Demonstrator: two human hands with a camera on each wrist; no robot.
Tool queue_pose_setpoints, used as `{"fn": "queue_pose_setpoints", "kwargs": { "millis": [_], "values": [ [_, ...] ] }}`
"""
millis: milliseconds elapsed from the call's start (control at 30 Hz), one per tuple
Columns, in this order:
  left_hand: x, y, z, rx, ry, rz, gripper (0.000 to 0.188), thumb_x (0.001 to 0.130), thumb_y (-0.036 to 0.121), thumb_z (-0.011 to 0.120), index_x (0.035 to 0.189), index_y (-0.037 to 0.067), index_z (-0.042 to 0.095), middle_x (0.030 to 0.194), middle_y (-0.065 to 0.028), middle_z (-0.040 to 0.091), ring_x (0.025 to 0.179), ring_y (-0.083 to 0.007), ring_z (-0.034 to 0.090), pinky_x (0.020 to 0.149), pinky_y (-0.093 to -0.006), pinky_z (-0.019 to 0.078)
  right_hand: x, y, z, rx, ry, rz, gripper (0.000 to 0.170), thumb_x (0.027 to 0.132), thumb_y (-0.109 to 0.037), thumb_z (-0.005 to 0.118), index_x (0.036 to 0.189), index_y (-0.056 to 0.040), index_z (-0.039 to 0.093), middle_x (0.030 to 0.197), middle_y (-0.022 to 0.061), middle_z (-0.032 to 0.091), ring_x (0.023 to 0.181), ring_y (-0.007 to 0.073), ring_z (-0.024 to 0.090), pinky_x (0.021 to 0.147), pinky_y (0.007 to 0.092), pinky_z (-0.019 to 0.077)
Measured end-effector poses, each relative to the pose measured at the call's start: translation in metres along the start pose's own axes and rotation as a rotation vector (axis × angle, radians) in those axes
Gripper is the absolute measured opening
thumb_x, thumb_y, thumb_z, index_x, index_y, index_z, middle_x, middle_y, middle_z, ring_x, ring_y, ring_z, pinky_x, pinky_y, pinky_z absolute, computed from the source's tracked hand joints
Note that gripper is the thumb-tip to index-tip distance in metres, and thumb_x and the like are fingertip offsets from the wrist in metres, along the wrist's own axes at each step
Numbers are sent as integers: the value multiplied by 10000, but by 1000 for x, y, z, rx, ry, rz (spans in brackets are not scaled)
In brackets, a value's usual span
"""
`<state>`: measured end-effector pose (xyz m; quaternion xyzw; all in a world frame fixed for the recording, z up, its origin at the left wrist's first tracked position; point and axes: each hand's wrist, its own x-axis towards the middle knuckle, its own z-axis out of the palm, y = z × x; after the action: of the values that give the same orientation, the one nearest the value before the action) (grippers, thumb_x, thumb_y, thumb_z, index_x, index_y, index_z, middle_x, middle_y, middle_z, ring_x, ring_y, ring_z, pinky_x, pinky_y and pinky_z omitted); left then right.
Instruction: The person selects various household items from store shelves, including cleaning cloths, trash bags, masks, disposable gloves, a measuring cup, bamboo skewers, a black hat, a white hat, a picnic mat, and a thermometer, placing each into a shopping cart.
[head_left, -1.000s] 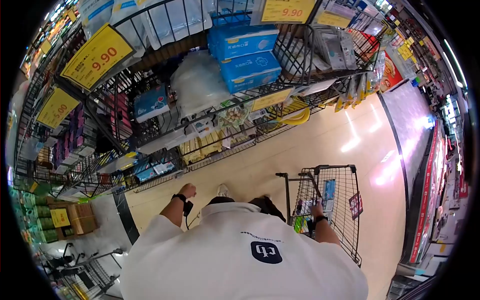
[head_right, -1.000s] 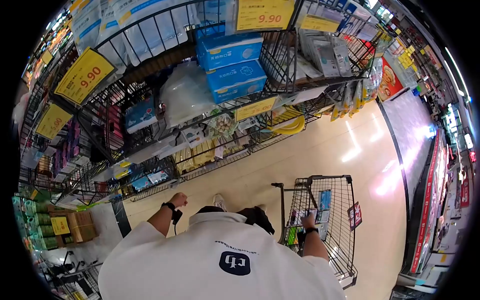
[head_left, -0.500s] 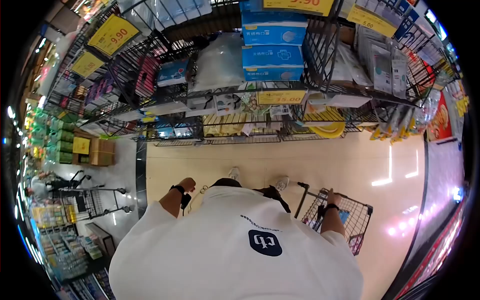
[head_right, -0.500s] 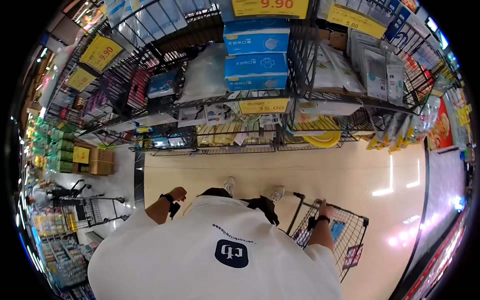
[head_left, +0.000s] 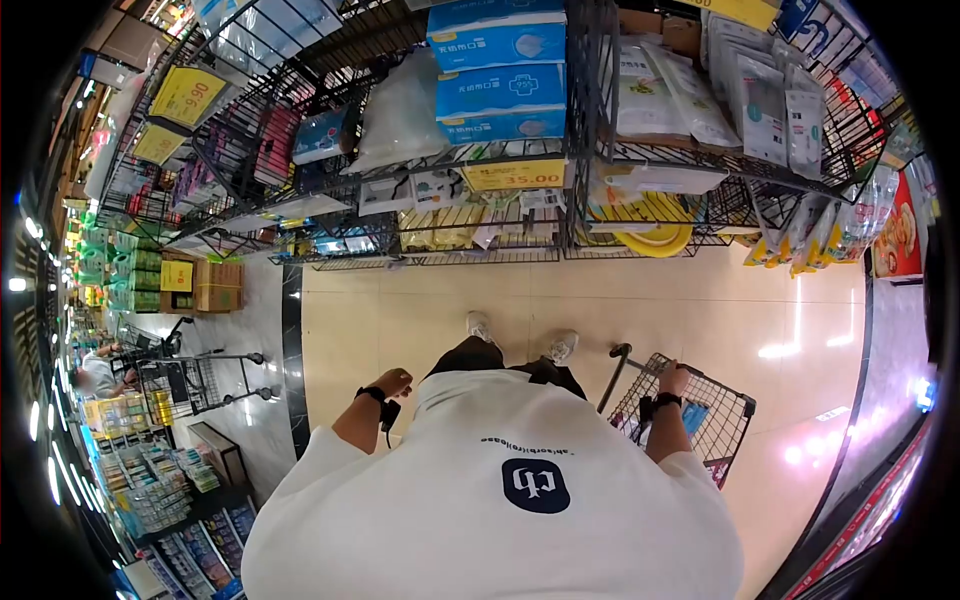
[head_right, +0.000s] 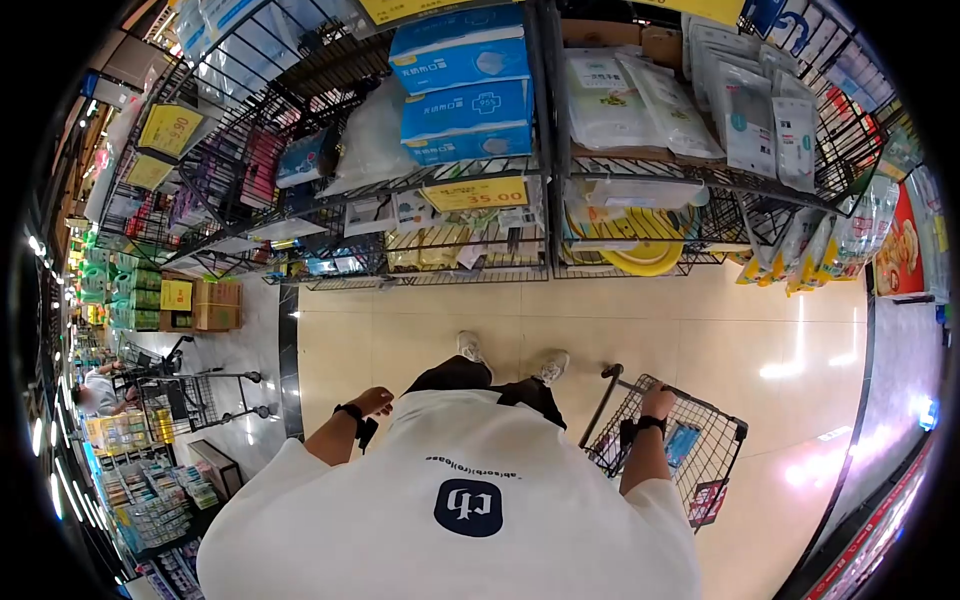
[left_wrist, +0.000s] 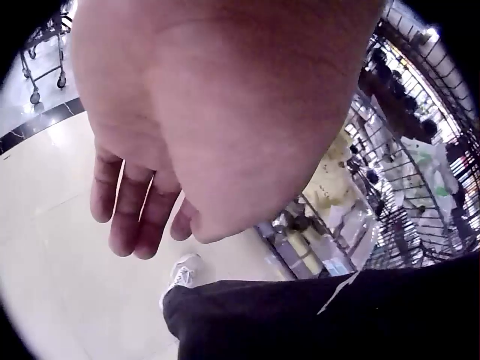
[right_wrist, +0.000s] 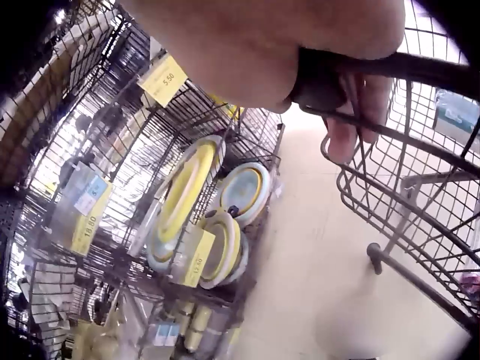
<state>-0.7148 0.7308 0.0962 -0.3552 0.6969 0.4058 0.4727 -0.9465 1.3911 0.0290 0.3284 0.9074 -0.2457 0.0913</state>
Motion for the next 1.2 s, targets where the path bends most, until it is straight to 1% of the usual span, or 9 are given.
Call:
{"fn": "queue_pose_setpoints", "kwargs": {
  "millis": [267, 467, 567, 633, 767, 833, 967, 1100, 1200],
  "values": [
    [9, 65, -28, -64, 151, 304, 190, 907, 159, 471, 941, 6, 578, 799, -92, 656, 688, -170, 643, 636, -300, 524, 44, -14, 36, 428, -168, 114, 418, 943, -288, 516, 633, -8, 521, 521, 84, 527, 371, 189, 452, 366, 342, 371],
    [-26, 115, -62, -58, 350, 576, 215, 904, 178, 508, 995, 0, 586, 821, -99, 654, 729, -186, 636, 683, -308, 507, 86, -32, 42, 241, -382, 204, 404, 937, -306, 468, 720, 9, 594, 670, 191, 642, 458, 261, 565, 404, 381, 436],
    [-53, 158, -87, -109, 455, 809, 221, 909, 176, 544, 1020, -10, 585, 819, -96, 651, 730, -171, 627, 678, -293, 498, 37, -115, -1, -280, 131, 21, 384, 805, -216, 608, 1065, 64, 574, 981, 242, 625, 939, 330, 617, 794, 411, 486],
    [-74, 189, -105, -203, 491, 963, 205, 920, 147, 553, 1047, -10, 589, 824, -96, 646, 735, -139, 612, 669, -277, 489, -13, -181, -30, -85, 302, -268, 393, 805, -200, 604, 1118, 34, 573, 1100, 237, 599, 1074, 324, 563, 914, 422, 433],
    [-166, 274, -140, -308, 505, 1139, 168, 928, 107, 537, 1037, -8, 594, 827, -79, 638, 747, -112, 596, 670, -258, 478, -111, -336, -113, 431, -259, -806, 245, 877, -128, 581, 1092, -14, 609, 964, 148, 658, 851, 263, 644, 750, 318, 502],
    [-208, 311, -160, -167, 548, 1303, 205, 963, 137, 509, 1086, -17, 567, 896, -34, 610, 850, -105, 580, 765, -257, 484, -148, -405, -144, 445, -182, -1172, 191, 912, -73, 552, 1072, 12, 611, 909, 113, 669, 802, 154, 652, 706, 253, 498],
    [-220, 390, -201, -301, 499, 1451, 212, 928, 141, 537, 1086, 4, 571, 943, -60, 620, 857, -123, 585, 734, -257, 467, -186, -521, -176, 608, -204, -1226, 303, 883, -110, 576, 1163, 3, 547, 1091, 176, 616, 948, 278, 630, 788, 324, 498],
    [-223, 462, -225, -177, 648, 1251, 464, 890, 192, 581, 1271, -35, 446, 1105, -126, 591, 941, -183, 587, 807, -293, 478, -167, -609, -166, 292, -29, -1155, 678, 868, -156, 567, 1375, 102, 198, 1382, 371, 231, 1165, 474, 456, 907, 449, 440],
    [-244, 491, -223, -195, 614, 1122, 720, 837, 232, 633, 1407, -22, 274, 1257, -204, 515, 1067, -268, 559, 856, -340, 469, -183, -641, -153, 267, 106, -1007, 753, 853, -162, 569, 1379, 140, 123, 1347, 440, 165, 1149, 564, 401, 902, 488, 434]
  ]
}}
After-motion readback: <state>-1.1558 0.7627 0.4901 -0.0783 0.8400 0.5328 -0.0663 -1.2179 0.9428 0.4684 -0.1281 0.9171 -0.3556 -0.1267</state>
